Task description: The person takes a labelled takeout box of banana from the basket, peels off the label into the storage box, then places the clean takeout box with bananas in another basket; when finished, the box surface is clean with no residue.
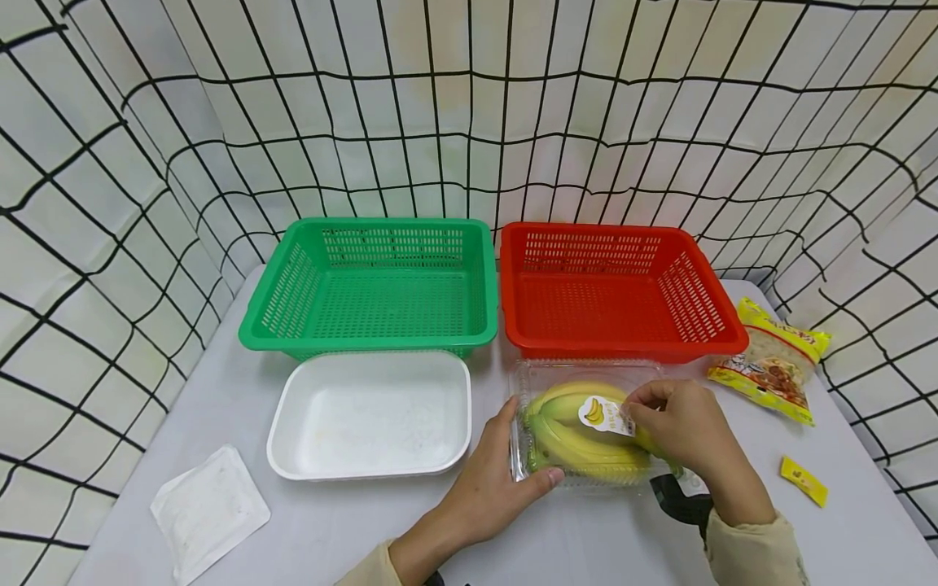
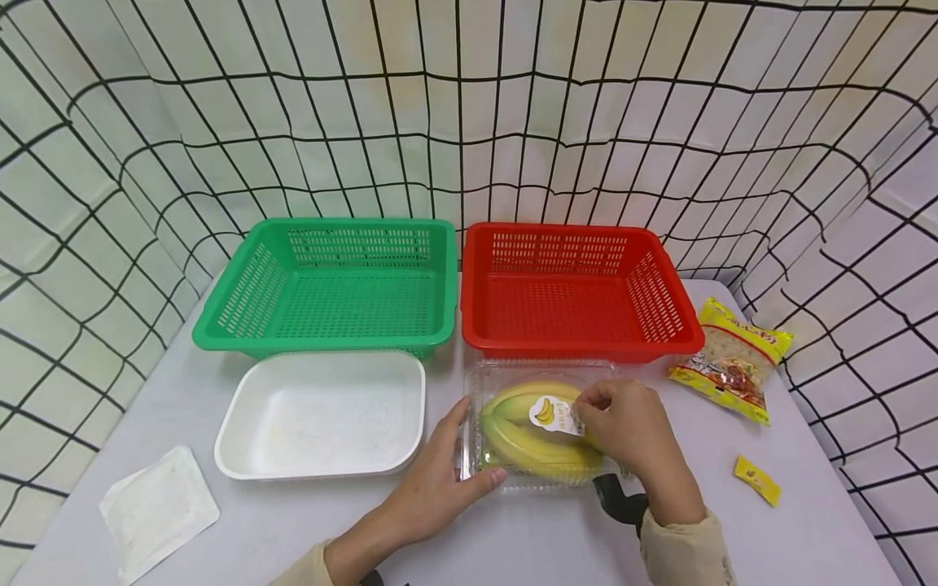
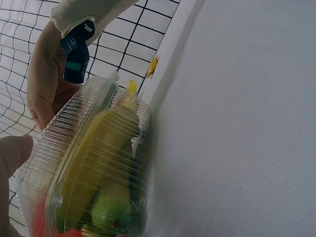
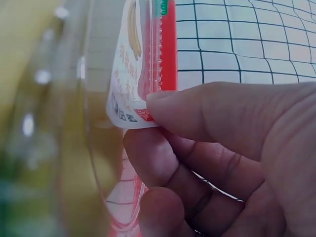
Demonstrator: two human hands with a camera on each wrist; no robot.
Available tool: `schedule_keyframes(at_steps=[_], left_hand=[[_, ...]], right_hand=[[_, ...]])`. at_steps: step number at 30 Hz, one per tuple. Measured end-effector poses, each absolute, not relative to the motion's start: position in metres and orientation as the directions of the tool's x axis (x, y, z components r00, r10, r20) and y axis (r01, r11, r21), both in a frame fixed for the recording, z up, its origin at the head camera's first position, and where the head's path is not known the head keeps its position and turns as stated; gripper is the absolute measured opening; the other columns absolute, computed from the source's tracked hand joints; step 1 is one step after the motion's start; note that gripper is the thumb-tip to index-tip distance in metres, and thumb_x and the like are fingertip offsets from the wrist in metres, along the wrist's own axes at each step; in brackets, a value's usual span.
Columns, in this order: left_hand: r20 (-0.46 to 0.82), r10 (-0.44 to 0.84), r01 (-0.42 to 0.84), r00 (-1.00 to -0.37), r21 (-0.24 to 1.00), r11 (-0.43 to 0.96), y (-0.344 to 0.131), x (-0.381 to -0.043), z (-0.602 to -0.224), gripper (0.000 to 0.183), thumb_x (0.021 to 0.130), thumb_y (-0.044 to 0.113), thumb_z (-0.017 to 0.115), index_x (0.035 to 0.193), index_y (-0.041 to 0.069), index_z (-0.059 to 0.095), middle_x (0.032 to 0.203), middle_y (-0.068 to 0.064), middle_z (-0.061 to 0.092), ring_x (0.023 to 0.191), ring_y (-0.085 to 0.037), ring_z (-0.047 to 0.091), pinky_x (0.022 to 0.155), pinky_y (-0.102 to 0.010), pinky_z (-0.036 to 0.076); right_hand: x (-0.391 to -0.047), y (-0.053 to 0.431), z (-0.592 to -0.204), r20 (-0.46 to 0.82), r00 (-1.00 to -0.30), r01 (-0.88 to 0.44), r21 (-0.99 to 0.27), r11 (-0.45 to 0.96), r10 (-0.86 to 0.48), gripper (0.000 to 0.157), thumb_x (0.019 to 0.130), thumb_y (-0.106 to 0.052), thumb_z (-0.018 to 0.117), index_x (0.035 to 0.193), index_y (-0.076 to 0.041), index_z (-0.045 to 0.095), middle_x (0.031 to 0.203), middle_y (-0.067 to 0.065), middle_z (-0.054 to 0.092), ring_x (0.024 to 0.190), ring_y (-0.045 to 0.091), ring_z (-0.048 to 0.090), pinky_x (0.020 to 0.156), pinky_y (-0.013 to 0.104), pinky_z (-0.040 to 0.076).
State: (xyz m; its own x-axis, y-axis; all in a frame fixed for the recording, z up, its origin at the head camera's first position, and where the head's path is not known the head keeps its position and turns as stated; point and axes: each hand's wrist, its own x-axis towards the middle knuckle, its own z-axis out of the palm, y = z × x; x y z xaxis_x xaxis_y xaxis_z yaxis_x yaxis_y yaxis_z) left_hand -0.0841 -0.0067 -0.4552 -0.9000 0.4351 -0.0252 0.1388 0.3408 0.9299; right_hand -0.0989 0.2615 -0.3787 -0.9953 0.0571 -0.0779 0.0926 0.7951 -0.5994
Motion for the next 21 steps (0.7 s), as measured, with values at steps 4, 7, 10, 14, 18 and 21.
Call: schedule_keyframes(at_steps=[4, 7, 10, 14, 18, 21], left_hand=[[-0.025, 0.432, 0.137, -0.901, 0.93, 0.341, -0.0068, -0.0837, -0.4552, 0.107, 0.091, 0.053, 0.074, 0.167, 0.009, 0.014, 0.168, -0.013, 0.027, 0.155, -0.028, 0.028, 0.122, -0.058, 0.028], [-0.027, 0.431, 0.134, -0.902, 0.931, 0.34, -0.0066, -0.0837, -0.4554, 0.107, 0.091, 0.053, 0.074, 0.167, 0.009, 0.013, 0.168, -0.013, 0.027, 0.155, -0.029, 0.027, 0.122, -0.059, 0.027], [-0.029, 0.431, 0.133, -0.902, 0.931, 0.341, -0.0063, -0.0839, -0.4554, 0.107, 0.091, 0.054, 0.074, 0.167, 0.01, 0.013, 0.168, -0.013, 0.027, 0.155, -0.029, 0.027, 0.122, -0.059, 0.027], [-0.035, 0.434, 0.128, -0.9, 0.932, 0.34, -0.0063, -0.0841, -0.4551, 0.107, 0.091, 0.054, 0.074, 0.167, 0.01, 0.013, 0.168, -0.013, 0.026, 0.155, -0.029, 0.026, 0.122, -0.059, 0.027], [-0.038, 0.431, 0.122, -0.901, 0.933, 0.338, -0.0062, -0.0841, -0.455, 0.107, 0.091, 0.053, 0.074, 0.167, 0.011, 0.013, 0.168, -0.013, 0.026, 0.155, -0.029, 0.027, 0.122, -0.06, 0.027], [-0.038, 0.431, 0.124, -0.901, 0.932, 0.34, -0.0063, -0.0836, -0.4551, 0.107, 0.091, 0.053, 0.074, 0.168, 0.011, 0.013, 0.168, -0.013, 0.026, 0.155, -0.029, 0.027, 0.122, -0.059, 0.027]], right_hand=[[-0.0981, 0.2616, -0.3785, -0.058, -0.997, 0.071, -0.602, 0.795, 0.045, 0.009, 0.093, -0.015, 0.077, 0.094, -0.007, 0.081, 0.082, 0.002, 0.073, 0.073, 0.018, 0.058, 0.059, 0.028, 0.049], [-0.0974, 0.2616, -0.3782, -0.042, -0.998, 0.056, -0.607, 0.793, 0.039, 0.008, 0.093, -0.013, 0.076, 0.092, -0.008, 0.081, 0.081, 0.001, 0.073, 0.073, 0.018, 0.058, 0.06, 0.028, 0.049], [-0.0968, 0.262, -0.3782, -0.039, -0.999, 0.054, -0.616, 0.786, 0.038, 0.009, 0.094, -0.014, 0.075, 0.093, -0.008, 0.081, 0.083, 0.001, 0.074, 0.073, 0.017, 0.059, 0.061, 0.028, 0.049], [-0.0965, 0.2627, -0.379, -0.057, -0.998, 0.067, -0.625, 0.777, 0.039, 0.01, 0.095, -0.016, 0.075, 0.094, -0.009, 0.082, 0.086, 0.001, 0.075, 0.076, 0.018, 0.06, 0.062, 0.029, 0.05], [-0.0971, 0.2637, -0.3794, -0.074, -0.997, 0.076, -0.632, 0.771, 0.037, 0.012, 0.096, -0.019, 0.075, 0.096, -0.009, 0.082, 0.088, 0.001, 0.075, 0.077, 0.017, 0.06, 0.063, 0.029, 0.05], [-0.0966, 0.2633, -0.3786, -0.081, -0.996, 0.08, -0.644, 0.761, 0.037, 0.013, 0.097, -0.019, 0.074, 0.097, -0.008, 0.082, 0.088, 0.002, 0.075, 0.078, 0.018, 0.061, 0.064, 0.029, 0.051]])
